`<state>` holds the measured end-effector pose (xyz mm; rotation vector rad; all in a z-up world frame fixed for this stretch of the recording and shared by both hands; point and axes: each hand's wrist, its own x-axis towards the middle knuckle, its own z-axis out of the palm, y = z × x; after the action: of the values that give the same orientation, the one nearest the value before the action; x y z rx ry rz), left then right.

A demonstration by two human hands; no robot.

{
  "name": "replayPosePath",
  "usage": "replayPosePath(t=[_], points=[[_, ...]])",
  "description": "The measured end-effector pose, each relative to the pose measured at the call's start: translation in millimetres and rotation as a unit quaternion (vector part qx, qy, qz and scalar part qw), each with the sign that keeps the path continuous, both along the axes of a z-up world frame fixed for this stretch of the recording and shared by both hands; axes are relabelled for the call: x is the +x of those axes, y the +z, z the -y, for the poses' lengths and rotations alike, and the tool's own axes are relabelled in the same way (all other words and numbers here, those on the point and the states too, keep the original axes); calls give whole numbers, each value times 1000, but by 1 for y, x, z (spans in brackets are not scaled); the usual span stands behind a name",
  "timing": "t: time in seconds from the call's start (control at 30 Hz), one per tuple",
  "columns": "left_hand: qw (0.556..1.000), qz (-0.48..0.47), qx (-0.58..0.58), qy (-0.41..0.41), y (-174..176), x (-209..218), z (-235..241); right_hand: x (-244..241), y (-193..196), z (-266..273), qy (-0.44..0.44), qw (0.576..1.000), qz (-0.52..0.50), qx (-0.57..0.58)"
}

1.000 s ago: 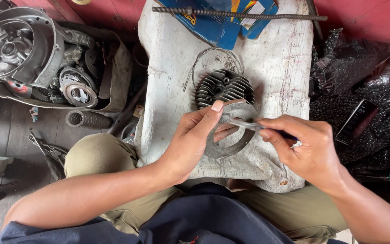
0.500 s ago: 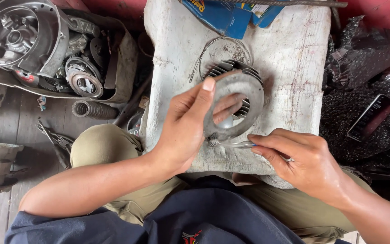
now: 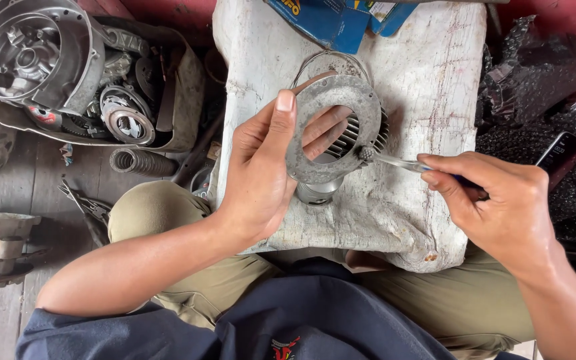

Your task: Cleaning a metal engine component using a small brush to remove debris or carbon buildup.

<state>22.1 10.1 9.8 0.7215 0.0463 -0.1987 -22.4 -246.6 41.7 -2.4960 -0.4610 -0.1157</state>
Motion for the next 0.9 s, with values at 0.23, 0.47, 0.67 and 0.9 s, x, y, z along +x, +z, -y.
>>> replayPosePath(t=[0.23, 0.47, 0.67, 0.9], points=[[999, 19, 19, -18, -7, -7, 5, 5, 4, 0, 3, 999, 39, 2], [989, -11, 88, -121, -13, -16, 13, 8, 3, -17, 50, 997, 47, 20], [985, -39, 90, -141, -11, -14, 12, 9, -7, -21, 83, 994, 73, 20], [978, -88, 141, -123, -17, -13, 13, 5, -7, -33, 137, 990, 28, 15]])
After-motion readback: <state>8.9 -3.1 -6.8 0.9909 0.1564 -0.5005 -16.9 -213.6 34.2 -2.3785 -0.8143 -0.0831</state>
